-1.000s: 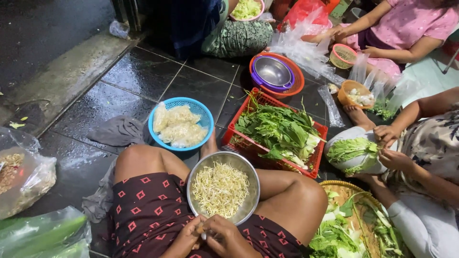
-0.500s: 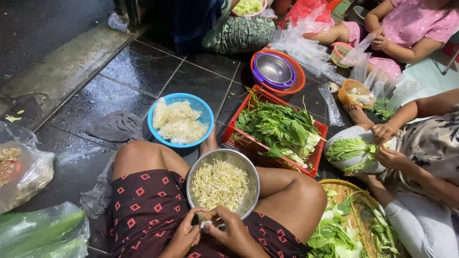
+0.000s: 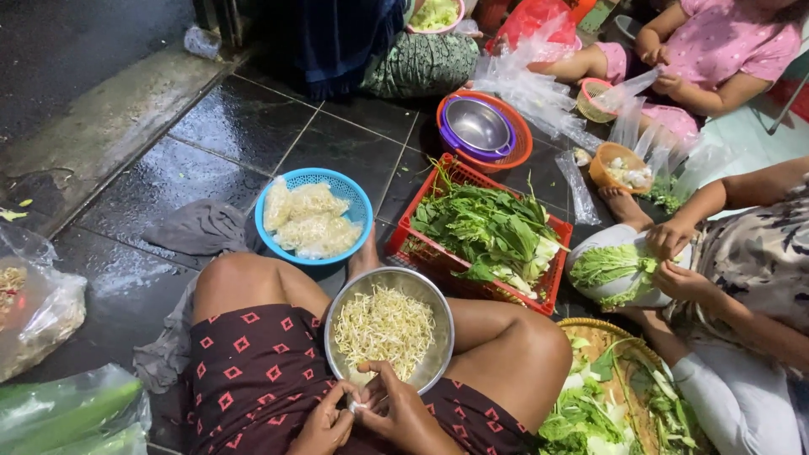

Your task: Bagging bean sprouts from a bowl into small plastic bags while sitting on the floor.

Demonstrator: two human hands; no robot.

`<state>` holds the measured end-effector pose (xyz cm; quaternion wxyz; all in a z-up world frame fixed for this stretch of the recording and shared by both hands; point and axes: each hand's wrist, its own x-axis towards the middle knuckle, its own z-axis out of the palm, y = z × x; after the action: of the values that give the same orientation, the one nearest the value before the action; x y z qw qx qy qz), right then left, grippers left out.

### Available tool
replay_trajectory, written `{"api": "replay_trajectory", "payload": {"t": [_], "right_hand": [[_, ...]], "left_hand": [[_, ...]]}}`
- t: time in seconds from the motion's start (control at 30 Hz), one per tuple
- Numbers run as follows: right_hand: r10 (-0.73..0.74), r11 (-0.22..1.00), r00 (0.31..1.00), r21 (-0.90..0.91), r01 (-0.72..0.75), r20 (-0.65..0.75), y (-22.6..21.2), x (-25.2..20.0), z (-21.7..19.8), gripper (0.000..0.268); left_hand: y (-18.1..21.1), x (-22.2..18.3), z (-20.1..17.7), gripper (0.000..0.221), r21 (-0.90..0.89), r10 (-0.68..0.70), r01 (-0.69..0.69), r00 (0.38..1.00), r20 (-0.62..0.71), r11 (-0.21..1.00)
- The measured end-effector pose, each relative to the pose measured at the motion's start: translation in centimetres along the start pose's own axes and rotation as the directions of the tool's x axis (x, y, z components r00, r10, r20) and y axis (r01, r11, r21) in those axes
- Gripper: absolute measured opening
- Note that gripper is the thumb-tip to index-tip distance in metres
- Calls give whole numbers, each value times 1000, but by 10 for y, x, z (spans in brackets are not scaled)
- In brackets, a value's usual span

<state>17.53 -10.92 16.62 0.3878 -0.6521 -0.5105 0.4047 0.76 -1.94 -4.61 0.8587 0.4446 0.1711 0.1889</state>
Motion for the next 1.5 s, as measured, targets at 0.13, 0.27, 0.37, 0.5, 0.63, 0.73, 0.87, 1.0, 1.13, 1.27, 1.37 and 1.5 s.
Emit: {"api": "replay_trajectory", "payload": {"t": [0.13,0.27,0.37,0.5,0.63,0.73,0.87,1.0,1.13,1.27,1.37,1.5], "right_hand": [[52,999,998,-12,-51,28,-12,-2,-2,67],[48,999,997,-22,-47,60,-16,-6,-4,59],[48,998,994,23,-50,101,-12,-6,-5,56],[47,992,985,109,-65,166,5,-8,-10,58],[100,989,969,83,-122,227,10,-8,-21,64],[45,991,973,116,-73,228,18,-8,-18,61],[67,980,969,165,-108,236,12,-9,-10,57],[51,947,985,304,-100,167,18,-8,3,44],[49,953,997,296,-62,52,29,-10,12,43],[48,968,978,253,5,-203,55,-5,6,35],[32,892,954,439,107,-297,69,-5,8,33],[-91,825,909,480,297,-406,48,-10,7,40]], "left_hand": [[36,-10,27,29,207,-31,58,991,-129,977],[41,-14,30,21,498,30,50,988,-152,866],[36,-14,25,20,641,102,13,984,-143,767],[35,-16,21,20,672,77,0,993,-84,740],[56,-19,36,63,814,60,21,996,-69,581],[71,-21,47,21,828,78,-9,996,-42,561],[67,-20,45,67,877,83,-16,996,-27,481],[70,-21,49,62,876,143,-17,988,-59,481],[82,-22,57,18,875,140,0,987,-77,485],[85,-23,60,21,862,183,-43,981,-58,505],[72,-19,55,17,846,216,-39,972,-91,532],[30,-12,37,26,457,186,-82,965,-187,886]]}}
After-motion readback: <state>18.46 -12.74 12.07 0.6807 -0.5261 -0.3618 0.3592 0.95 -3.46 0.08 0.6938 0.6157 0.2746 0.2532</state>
